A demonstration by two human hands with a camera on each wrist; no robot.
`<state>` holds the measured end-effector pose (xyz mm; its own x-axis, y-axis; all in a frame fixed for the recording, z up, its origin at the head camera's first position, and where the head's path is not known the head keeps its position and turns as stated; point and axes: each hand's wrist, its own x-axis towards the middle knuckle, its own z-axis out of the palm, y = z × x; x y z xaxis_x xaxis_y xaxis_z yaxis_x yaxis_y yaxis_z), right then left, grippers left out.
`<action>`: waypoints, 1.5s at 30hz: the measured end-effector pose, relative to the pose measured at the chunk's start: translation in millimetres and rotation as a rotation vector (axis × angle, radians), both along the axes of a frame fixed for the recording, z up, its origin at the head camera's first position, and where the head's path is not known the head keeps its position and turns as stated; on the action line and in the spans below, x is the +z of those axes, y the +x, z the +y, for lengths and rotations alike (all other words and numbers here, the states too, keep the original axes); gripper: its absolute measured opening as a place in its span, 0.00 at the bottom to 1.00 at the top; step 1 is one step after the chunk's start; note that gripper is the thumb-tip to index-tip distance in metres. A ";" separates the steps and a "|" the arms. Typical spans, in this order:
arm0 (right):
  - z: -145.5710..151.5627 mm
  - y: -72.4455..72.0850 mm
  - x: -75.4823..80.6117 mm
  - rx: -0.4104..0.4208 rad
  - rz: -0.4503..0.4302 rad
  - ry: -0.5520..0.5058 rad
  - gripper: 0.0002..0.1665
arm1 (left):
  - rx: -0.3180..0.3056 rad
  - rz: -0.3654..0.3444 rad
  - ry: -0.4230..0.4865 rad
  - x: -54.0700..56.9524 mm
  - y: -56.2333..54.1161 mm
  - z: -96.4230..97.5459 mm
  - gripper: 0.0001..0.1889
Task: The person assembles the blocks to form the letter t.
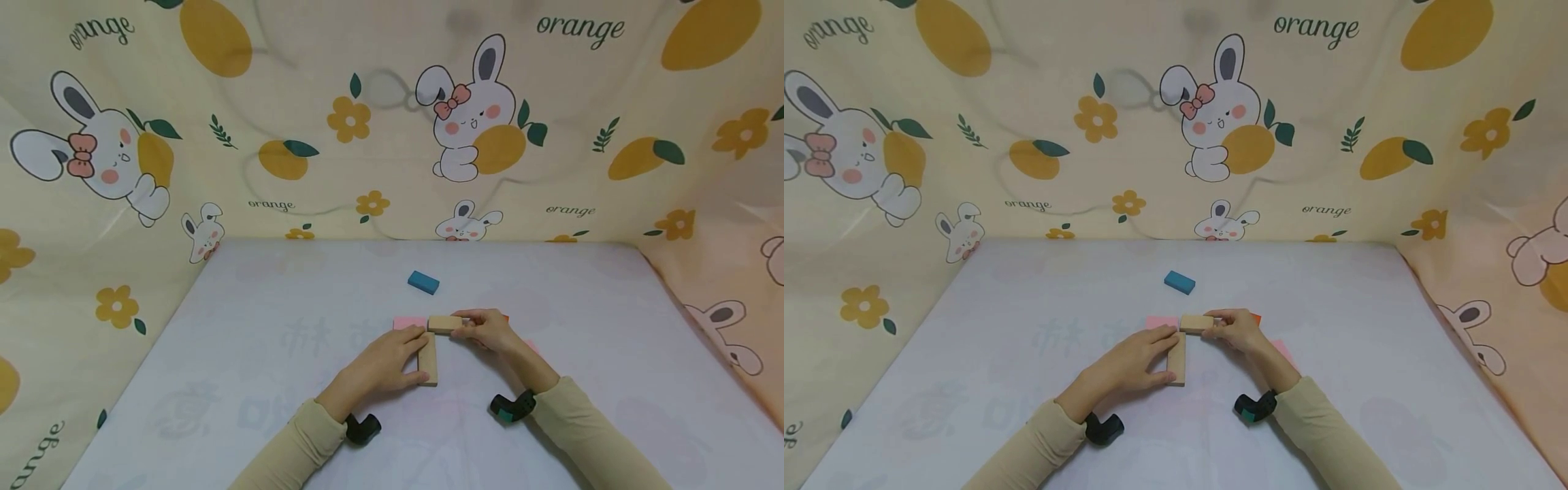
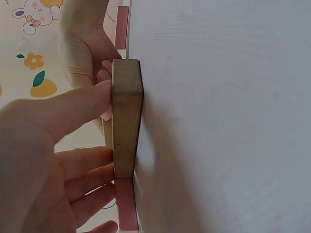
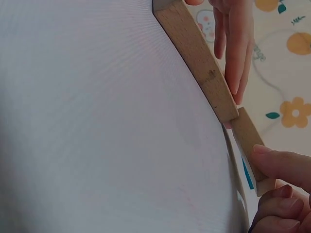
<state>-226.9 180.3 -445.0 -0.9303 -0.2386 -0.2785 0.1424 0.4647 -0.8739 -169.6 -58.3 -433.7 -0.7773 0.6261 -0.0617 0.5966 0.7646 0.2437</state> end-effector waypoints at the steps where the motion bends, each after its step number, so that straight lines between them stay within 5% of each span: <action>1: -0.1 -0.1 -0.4 0.002 0.000 -0.002 0.31 | 0.001 0.001 -0.001 -0.3 -0.1 0.0 0.36; 45: -7.4 -5.5 -0.7 0.040 0.012 0.062 0.31 | 0.011 -0.025 0.003 0.4 -0.2 -0.4 0.36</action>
